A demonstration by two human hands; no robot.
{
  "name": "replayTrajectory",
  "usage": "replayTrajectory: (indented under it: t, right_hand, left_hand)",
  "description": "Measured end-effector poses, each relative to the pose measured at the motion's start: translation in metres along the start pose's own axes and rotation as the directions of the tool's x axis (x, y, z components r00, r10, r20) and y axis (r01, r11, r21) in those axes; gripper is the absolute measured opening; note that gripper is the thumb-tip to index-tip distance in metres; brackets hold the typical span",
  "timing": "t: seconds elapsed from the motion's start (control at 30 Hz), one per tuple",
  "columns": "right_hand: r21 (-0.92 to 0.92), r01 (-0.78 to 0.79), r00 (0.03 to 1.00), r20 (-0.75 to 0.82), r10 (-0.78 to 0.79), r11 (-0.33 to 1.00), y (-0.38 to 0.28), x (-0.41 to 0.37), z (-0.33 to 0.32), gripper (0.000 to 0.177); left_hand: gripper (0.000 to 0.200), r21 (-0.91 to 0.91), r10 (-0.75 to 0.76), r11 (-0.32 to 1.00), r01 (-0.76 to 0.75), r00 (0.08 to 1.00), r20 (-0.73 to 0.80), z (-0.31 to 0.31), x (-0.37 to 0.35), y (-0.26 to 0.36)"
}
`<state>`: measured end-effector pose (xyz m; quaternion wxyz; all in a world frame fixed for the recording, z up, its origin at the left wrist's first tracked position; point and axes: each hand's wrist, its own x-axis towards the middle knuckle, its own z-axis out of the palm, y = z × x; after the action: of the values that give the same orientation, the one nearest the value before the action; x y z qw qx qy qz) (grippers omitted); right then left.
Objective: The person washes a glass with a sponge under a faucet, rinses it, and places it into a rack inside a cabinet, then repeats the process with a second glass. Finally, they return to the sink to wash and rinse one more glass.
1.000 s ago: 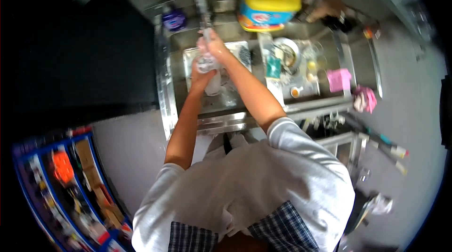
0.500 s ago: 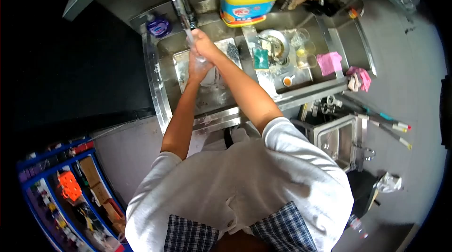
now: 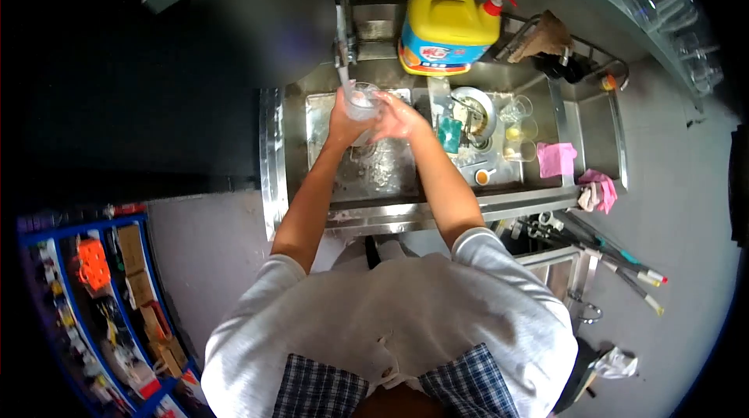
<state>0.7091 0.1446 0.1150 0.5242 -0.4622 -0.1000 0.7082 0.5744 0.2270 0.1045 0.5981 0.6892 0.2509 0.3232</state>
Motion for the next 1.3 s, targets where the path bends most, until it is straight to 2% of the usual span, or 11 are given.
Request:
replayTrajectory:
  t: [0.23,0.43,0.53,0.57,0.67,0.7,0.83,1.03,1.1,1.23,1.3]
  right_hand:
    - [0.491,-0.089,0.954,0.291,-0.067,0.867,0.059,0.019,-0.045,0.075]
    - [0.058,0.232,0.967,0.095,-0.237,0.971,0.072,0.014,-0.029,0.057]
    - [-0.089,0.259,0.966,0.016,-0.258,0.962,0.058,0.006,-0.011,0.057]
    - [-0.089,0.276,0.960,-0.014,-0.278,0.957,0.058,0.006,-0.010,0.057]
    - [-0.234,0.244,0.963,-0.055,-0.264,0.941,0.045,-0.004,-0.011,0.054]
    - [-0.310,0.246,0.963,-0.027,-0.267,0.919,0.041,-0.003,-0.018,0.053]
    - [-0.575,0.252,0.944,-0.031,-0.329,0.778,0.017,-0.012,-0.026,0.054]
    - [-0.687,0.599,0.512,-0.064,-0.856,0.410,0.011,0.005,-0.004,0.040]
    - [-0.847,0.472,0.494,0.024,-0.869,0.245,-0.007,-0.005,0.019,0.039]
    - [-0.934,0.356,0.507,0.171,-0.845,0.025,-0.030,-0.003,0.050,0.038]
    - [-0.948,0.317,0.503,0.166,-0.848,0.002,-0.029,-0.001,0.060,0.036]
  left_hand:
    - [0.089,0.075,0.051,0.995,-0.058,0.994,0.095,0.018,0.002,0.013]
    - [0.064,-0.363,-0.275,0.910,0.199,0.946,-0.173,0.010,0.005,0.016]
    - [0.040,-0.182,-0.319,0.945,0.271,0.889,-0.329,0.000,0.018,-0.001]
    - [0.032,0.213,-0.053,0.963,0.164,0.892,-0.448,-0.006,0.027,-0.036]
    - [0.027,0.623,0.257,0.773,-0.124,0.958,-0.128,-0.027,0.033,-0.020]
    - [0.021,0.495,-0.215,0.838,0.230,0.973,-0.089,-0.025,0.028,0.027]
    - [0.026,0.265,-0.447,0.894,0.362,0.774,0.449,-0.064,0.044,-0.002]
    - [0.056,-0.614,-0.485,0.368,0.699,0.707,0.514,-0.050,0.015,-0.006]
    - [0.066,-0.764,-0.368,0.066,0.642,0.727,0.579,-0.045,0.006,-0.033]
    - [0.049,-0.883,-0.544,0.181,0.433,0.792,0.277,-0.027,-0.010,-0.065]
    - [0.038,-0.845,-0.318,0.020,0.535,0.805,0.502,-0.048,-0.004,-0.142]
